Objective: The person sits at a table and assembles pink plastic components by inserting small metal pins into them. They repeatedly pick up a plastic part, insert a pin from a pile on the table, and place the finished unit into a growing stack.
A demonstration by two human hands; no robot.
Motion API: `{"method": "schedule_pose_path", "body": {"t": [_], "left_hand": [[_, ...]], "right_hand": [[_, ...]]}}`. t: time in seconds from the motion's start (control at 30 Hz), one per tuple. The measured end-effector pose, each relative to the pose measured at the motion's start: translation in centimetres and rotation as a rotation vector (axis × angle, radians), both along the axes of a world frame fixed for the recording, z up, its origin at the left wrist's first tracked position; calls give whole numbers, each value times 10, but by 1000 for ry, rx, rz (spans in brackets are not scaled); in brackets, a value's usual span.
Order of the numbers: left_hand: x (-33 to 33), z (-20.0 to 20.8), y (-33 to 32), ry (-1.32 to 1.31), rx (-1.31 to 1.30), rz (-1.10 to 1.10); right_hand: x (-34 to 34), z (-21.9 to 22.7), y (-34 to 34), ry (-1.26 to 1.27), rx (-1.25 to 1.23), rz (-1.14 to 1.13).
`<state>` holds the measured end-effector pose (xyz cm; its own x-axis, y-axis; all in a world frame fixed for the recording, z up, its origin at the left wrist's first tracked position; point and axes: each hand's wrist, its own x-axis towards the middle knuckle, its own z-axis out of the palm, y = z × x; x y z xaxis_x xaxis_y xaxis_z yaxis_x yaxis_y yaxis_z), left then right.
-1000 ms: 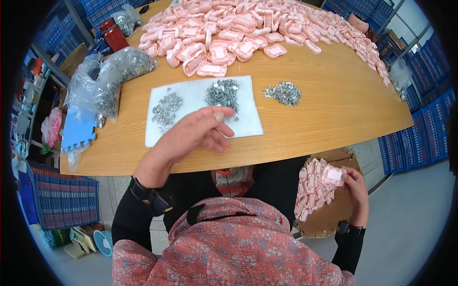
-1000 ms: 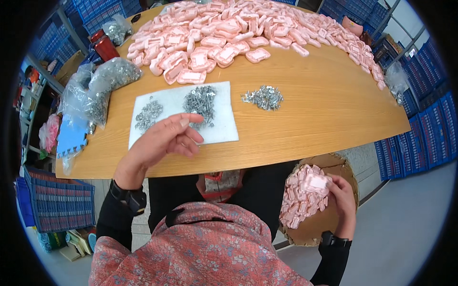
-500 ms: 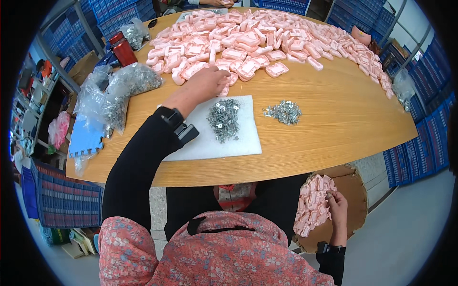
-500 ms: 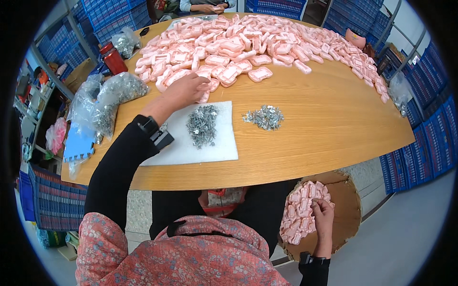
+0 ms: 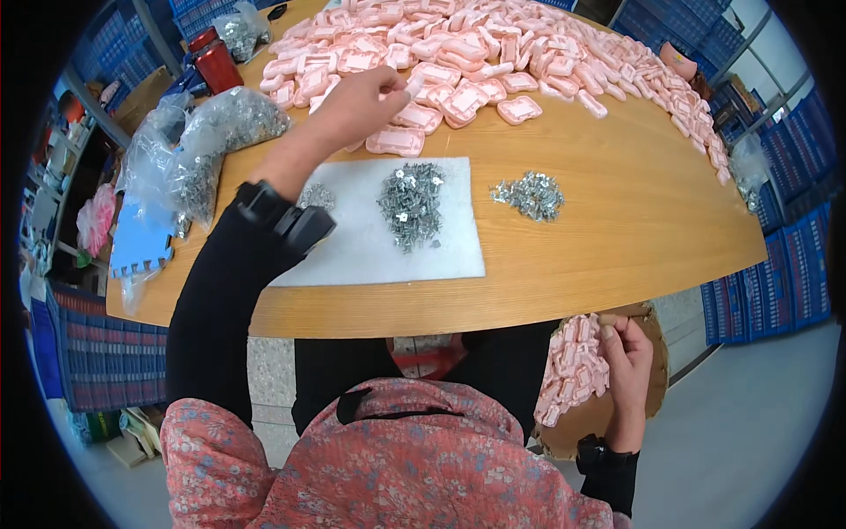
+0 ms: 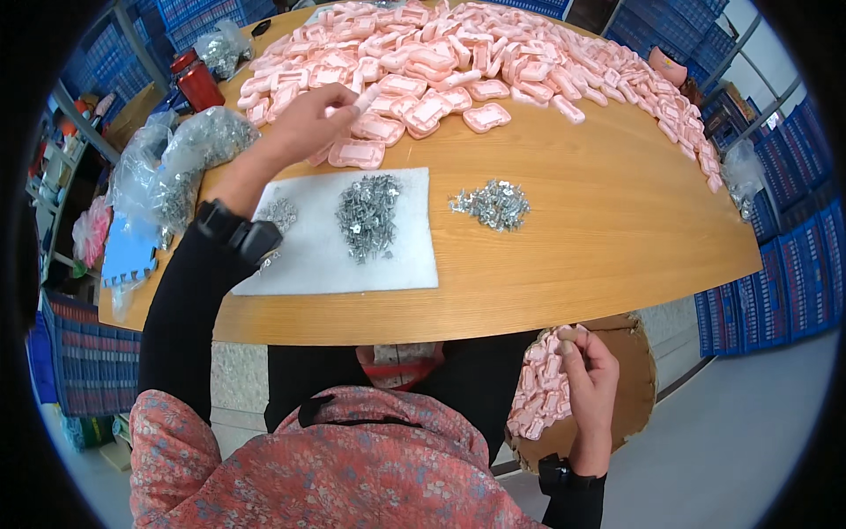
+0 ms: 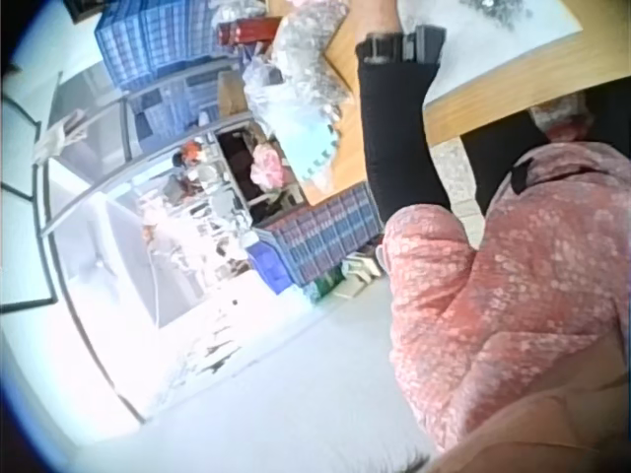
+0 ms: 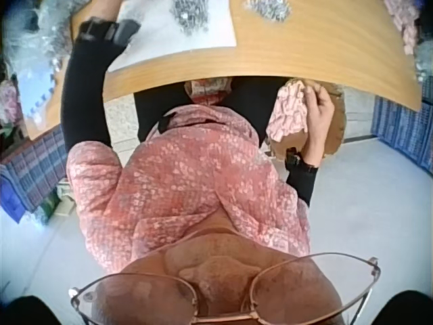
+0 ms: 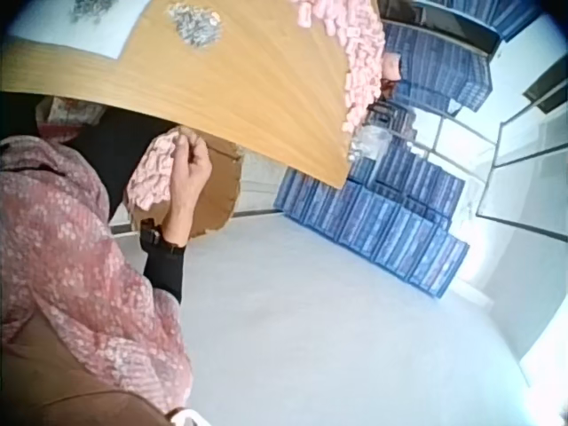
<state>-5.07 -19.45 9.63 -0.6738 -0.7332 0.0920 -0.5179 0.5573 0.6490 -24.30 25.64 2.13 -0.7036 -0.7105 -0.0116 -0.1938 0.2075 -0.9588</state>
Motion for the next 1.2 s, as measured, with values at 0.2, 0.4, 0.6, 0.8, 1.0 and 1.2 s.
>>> {"method": "schedule_pose_path", "body": {"t": [0.2, 0.4, 0.6, 0.8, 1.0, 1.2], "left_hand": [[47, 0, 74, 632, 986, -194], [81, -50, 124, 732, 1360, -349], [107, -75, 177, 824, 1302, -367], [100, -78, 200, 814, 1042, -349], [99, -87, 174, 1076, 1156, -67], [105, -94, 173, 1054, 1303, 52]], "right_hand": [[36, 27, -82, -90, -44, 185], [79, 42, -151, -426, -203, 380], [84, 7, -145, -773, -22, 626], [109, 1, -148, -955, 5, 671], [97, 7, -170, 26, 62, 533], [86, -1, -209, 617, 42, 445]]}}
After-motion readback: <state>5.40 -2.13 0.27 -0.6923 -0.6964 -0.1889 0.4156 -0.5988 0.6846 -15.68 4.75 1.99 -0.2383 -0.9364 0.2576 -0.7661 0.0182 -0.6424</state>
